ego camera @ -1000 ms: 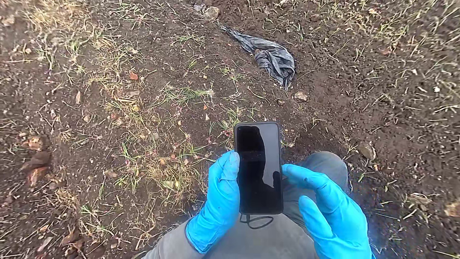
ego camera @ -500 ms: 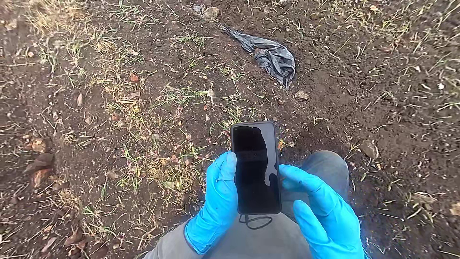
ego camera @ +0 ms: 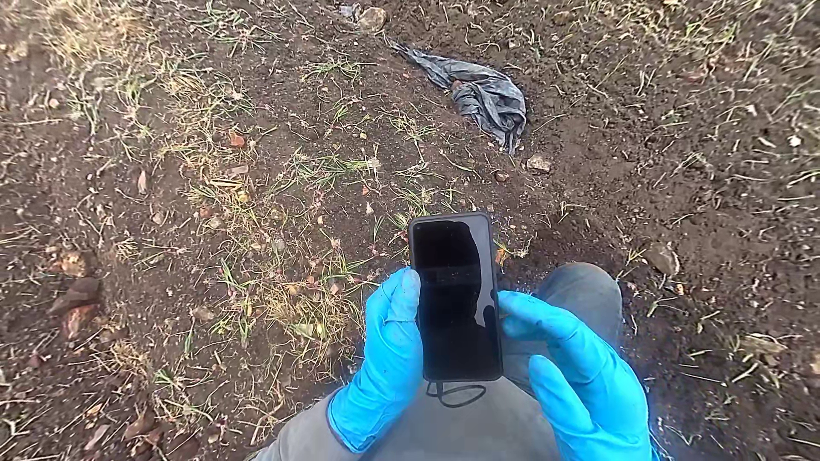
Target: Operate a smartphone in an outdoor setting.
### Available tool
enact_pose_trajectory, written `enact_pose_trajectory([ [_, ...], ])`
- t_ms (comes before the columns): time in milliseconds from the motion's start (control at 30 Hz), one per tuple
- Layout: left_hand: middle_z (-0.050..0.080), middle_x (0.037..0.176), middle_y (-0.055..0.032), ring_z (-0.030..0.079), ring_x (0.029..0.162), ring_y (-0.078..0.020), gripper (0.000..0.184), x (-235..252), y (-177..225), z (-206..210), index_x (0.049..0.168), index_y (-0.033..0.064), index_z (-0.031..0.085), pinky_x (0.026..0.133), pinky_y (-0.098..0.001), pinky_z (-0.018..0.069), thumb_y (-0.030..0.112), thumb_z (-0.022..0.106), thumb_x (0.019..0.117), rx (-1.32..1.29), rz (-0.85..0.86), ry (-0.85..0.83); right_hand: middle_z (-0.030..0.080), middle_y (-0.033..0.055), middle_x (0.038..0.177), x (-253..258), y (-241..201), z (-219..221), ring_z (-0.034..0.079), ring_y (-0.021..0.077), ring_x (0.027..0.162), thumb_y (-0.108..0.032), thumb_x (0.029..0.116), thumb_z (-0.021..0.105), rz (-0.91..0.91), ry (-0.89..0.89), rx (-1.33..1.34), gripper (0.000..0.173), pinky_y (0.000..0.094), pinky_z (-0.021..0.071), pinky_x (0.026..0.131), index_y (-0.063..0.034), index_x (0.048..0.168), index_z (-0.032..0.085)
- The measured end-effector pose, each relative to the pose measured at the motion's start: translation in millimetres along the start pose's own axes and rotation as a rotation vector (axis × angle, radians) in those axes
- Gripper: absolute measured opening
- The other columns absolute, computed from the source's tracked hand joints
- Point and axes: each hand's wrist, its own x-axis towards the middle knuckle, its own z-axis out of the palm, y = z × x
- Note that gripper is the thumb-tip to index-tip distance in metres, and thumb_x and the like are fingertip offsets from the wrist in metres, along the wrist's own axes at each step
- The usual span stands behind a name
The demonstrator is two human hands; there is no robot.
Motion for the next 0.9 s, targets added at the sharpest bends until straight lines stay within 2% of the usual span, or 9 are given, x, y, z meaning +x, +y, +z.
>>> enact_pose_trajectory([
  [267, 0.074, 0.095, -0.0038, 0.072, 0.09, -0.0136, 0.04, 0.7, -1.7, 0.4, 0.103, 0.0123, 0.074, 0.081, -0.0349, 0.0626, 0.032, 0.04, 0.1105, -0.021, -0.018, -0.008, 0.069, 0.0043, 0.127, 0.3, 2.8, 1.0, 0.069, 0.0169, 0.105, -0.049, 0.1054, 0.047, 0.006, 0.006, 0.037, 0.045, 0.0358, 0.0606, 0.088, -0.0169, 0.133, 0.063],
  [433, 0.074, 0.095, -0.0044, 0.073, 0.09, -0.0138, 0.041, 0.9, -1.8, -0.1, 0.106, 0.0124, 0.075, 0.08, -0.0347, 0.0632, 0.033, 0.04, 0.1108, -0.027, -0.034, -0.015, 0.069, 0.004, 0.127, 0.3, 3.4, 2.8, 0.069, 0.0164, 0.104, -0.049, 0.1056, 0.047, 0.023, 0.004, 0.044, 0.046, 0.0348, 0.0608, 0.087, -0.0161, 0.133, 0.063],
  [600, 0.074, 0.095, -0.0041, 0.072, 0.09, -0.0138, 0.041, 1.8, -4.0, -1.2, 0.104, 0.0124, 0.074, 0.081, -0.0344, 0.0625, 0.034, 0.041, 0.1104, -0.021, -0.031, -0.01, 0.069, 0.004, 0.126, 0.4, 4.4, 4.4, 0.069, 0.0167, 0.105, -0.048, 0.1054, 0.048, 0.026, 0.009, 0.063, 0.045, 0.0348, 0.0605, 0.088, -0.0163, 0.133, 0.064],
  [900, 0.073, 0.09, -0.0027, 0.071, 0.086, -0.0121, 0.04, 3.0, -4.4, -3.0, 0.1, 0.0133, 0.074, 0.076, -0.0322, 0.0622, 0.033, 0.041, 0.1102, -0.015, -0.039, 0.006, 0.069, 0.0046, 0.126, 2.7, 5.0, 6.3, 0.069, 0.0177, 0.107, -0.047, 0.1056, 0.048, 0.028, 0.001, 0.075, 0.045, 0.0355, 0.0602, 0.089, -0.0157, 0.133, 0.064],
])
